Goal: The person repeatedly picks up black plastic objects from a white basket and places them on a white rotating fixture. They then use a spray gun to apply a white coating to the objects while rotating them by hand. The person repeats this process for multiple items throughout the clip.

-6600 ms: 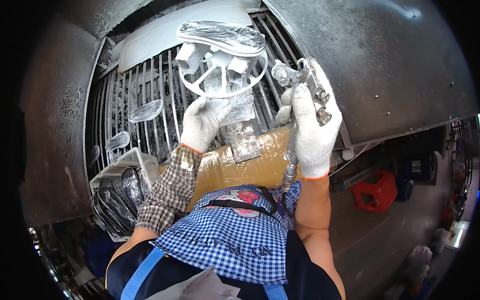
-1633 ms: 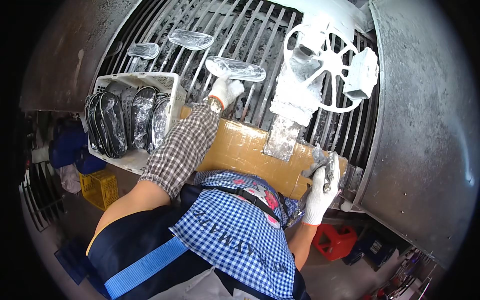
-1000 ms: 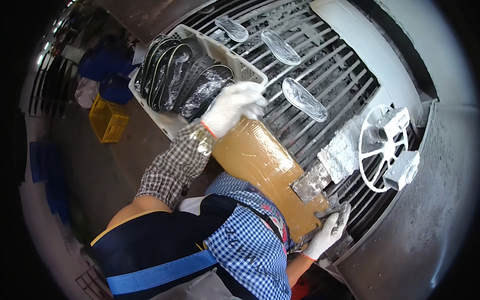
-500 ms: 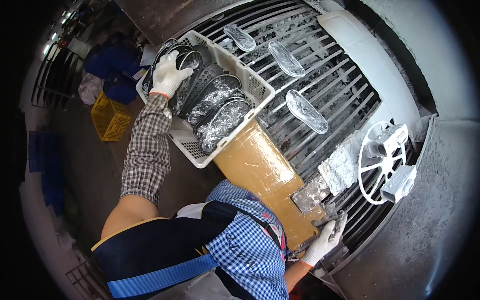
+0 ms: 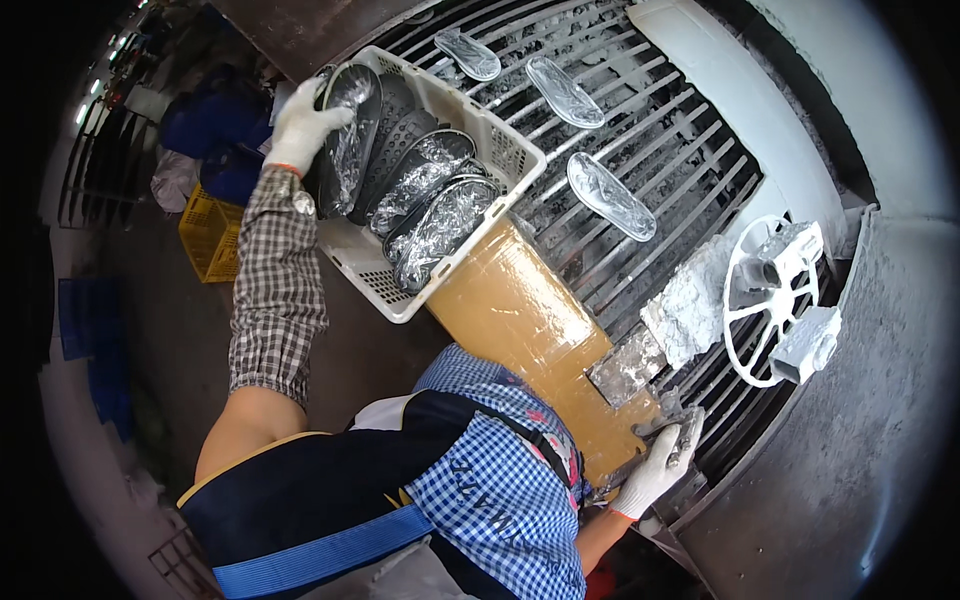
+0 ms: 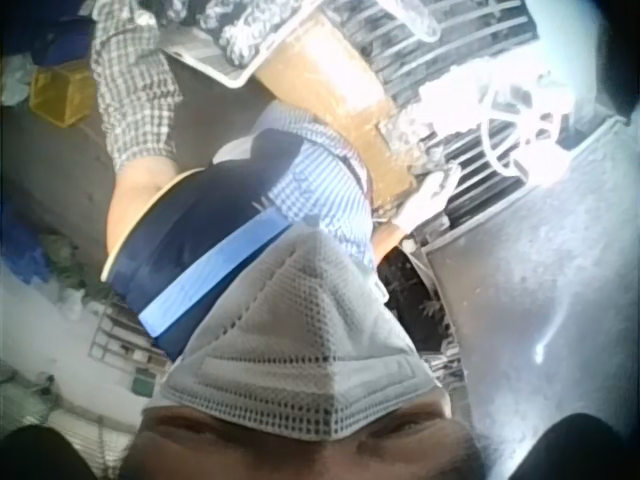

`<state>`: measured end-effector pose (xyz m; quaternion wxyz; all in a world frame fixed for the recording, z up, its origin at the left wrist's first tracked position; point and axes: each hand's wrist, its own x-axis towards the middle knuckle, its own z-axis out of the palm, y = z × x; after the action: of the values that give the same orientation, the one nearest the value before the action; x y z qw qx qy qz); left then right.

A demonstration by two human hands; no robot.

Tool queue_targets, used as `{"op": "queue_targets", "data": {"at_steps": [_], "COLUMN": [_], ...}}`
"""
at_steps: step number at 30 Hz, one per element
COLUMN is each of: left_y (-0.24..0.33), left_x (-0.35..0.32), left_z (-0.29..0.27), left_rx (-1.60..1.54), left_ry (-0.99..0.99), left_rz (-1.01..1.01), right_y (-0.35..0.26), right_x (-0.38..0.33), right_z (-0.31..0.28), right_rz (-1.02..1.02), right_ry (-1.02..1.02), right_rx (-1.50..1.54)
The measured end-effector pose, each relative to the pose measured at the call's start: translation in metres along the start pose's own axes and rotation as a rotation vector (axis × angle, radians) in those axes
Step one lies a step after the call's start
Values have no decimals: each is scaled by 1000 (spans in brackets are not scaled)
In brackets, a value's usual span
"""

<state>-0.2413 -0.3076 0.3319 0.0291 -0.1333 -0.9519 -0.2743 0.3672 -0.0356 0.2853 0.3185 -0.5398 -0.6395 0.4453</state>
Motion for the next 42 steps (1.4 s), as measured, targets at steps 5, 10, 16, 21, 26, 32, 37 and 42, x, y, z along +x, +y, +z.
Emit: {"op": "queue_targets", "data": {"at_steps": [5,10,16,21,26,32,37,42], "left_y": [41,60,43,93,107,143,152,252], "left_x": [-28,-64,-76,-66,-55,-44,-36,-80], "left_z": [-4,78,167,105,46,-10,26,95], "left_rx": [-446,-675,61,83,-258,-1003,-1365,-1577], "left_ry": [-197,-511,-338,-473,-303,-9,-235,-532], "left_rz": [120,-104,182,129,134,91,105,-19], "right_y": [-6,-21,3,15,-9,12,7,-10], "right_x": [1,-8,-3,-2,-5,-5,-3,-14], "right_z": [6,14,-3,1,9,5,2,-11], "right_rz": [23,69,47,-28,37,12,-11,165], "right_ry": [-17,-32,-61,9,-36,-24,-13,-29], "right_rx": [4,74,70,54,81,109,78,218]}}
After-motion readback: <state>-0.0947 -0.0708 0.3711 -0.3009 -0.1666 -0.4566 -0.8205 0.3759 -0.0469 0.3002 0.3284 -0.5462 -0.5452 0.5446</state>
